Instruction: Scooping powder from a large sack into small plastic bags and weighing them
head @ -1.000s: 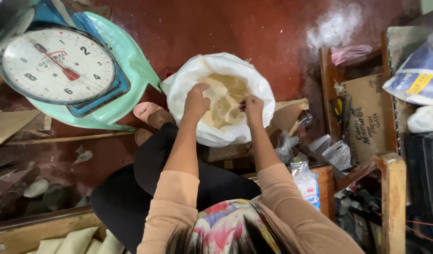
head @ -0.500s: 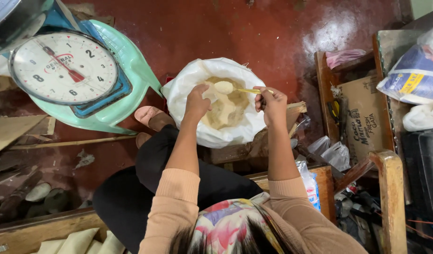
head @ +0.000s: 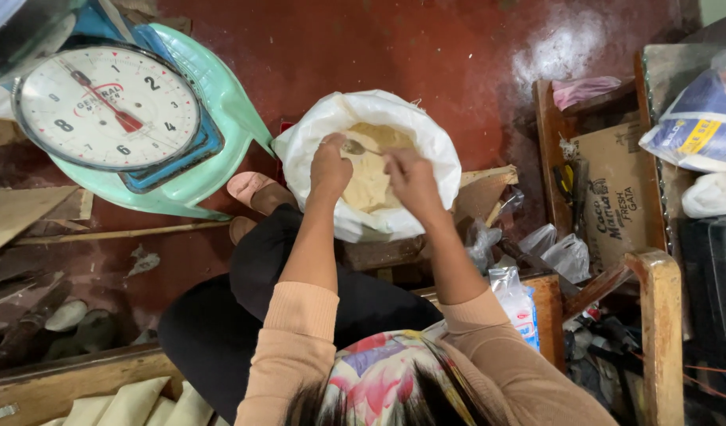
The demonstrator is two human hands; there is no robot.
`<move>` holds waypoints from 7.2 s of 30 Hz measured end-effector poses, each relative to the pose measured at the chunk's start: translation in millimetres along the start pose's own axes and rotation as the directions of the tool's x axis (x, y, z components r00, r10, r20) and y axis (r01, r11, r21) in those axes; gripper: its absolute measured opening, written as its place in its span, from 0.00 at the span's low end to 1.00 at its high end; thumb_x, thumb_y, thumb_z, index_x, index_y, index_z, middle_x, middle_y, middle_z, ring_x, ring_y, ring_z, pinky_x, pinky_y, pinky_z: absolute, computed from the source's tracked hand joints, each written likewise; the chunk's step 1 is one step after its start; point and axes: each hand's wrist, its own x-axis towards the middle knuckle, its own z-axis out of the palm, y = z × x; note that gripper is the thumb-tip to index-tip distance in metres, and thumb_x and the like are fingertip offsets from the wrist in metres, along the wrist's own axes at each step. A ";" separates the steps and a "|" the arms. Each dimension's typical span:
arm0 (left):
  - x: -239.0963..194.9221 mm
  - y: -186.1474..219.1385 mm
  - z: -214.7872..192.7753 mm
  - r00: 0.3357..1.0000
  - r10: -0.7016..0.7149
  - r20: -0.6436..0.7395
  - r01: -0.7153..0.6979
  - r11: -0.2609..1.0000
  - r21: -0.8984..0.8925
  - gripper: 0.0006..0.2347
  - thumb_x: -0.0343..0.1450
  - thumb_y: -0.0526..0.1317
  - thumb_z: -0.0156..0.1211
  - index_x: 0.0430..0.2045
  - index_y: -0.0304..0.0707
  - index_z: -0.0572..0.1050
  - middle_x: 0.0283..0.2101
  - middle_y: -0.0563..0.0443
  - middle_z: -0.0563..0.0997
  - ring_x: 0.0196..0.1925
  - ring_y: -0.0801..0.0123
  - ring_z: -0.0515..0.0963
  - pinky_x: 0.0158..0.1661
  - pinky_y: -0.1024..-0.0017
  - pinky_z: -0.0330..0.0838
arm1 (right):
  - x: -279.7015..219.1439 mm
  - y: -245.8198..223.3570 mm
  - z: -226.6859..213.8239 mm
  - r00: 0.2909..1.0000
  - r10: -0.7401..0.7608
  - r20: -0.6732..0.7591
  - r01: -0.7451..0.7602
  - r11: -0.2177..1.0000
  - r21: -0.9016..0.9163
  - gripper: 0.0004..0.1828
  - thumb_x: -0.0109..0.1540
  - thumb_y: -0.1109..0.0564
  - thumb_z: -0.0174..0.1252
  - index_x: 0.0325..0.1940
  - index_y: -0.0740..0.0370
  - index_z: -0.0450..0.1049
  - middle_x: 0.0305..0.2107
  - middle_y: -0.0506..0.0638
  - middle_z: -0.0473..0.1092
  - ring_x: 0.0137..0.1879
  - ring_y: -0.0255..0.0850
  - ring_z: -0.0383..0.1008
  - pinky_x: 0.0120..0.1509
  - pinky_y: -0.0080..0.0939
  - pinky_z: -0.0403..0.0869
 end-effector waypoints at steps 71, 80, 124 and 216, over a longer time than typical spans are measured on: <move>-17.7 17.9 -20.6 1.000 0.000 -0.031 -0.003 0.993 -0.121 0.26 0.60 0.24 0.58 0.56 0.34 0.76 0.61 0.44 0.76 0.65 0.51 0.74 0.65 0.56 0.69 | 12.7 20.4 9.7 0.999 -0.010 -0.035 0.014 0.993 0.119 0.13 0.72 0.53 0.50 0.50 0.60 0.79 0.23 0.54 0.76 0.30 0.46 0.79 0.38 0.43 0.79; 12.1 -15.5 -10.8 0.995 -0.043 -0.089 0.046 0.999 0.028 0.23 0.64 0.26 0.57 0.56 0.35 0.76 0.61 0.46 0.75 0.62 0.51 0.77 0.63 0.58 0.71 | 32.0 62.9 -3.9 0.965 0.213 -0.152 -0.172 0.954 0.244 0.17 0.73 0.55 0.46 0.45 0.62 0.80 0.19 0.53 0.74 0.22 0.37 0.77 0.26 0.34 0.77; -13.7 19.5 -12.8 0.995 -0.095 0.035 0.098 0.987 -0.123 0.27 0.62 0.25 0.61 0.58 0.46 0.77 0.63 0.54 0.75 0.62 0.58 0.78 0.66 0.57 0.68 | 18.5 57.1 -34.8 0.856 0.511 -0.082 -0.303 0.623 0.721 0.22 0.71 0.48 0.48 0.47 0.70 0.79 0.22 0.61 0.75 0.22 0.42 0.77 0.22 0.37 0.79; -1.1 32.2 -21.6 1.000 -0.001 0.016 0.000 0.999 0.053 0.22 0.67 0.26 0.57 0.59 0.30 0.73 0.63 0.40 0.73 0.62 0.47 0.77 0.60 0.54 0.75 | 30.2 216.6 118.2 0.813 0.581 0.036 -0.579 0.802 0.144 0.17 0.71 0.59 0.42 0.53 0.76 0.70 0.26 0.64 0.78 0.30 0.49 0.83 0.29 0.44 0.84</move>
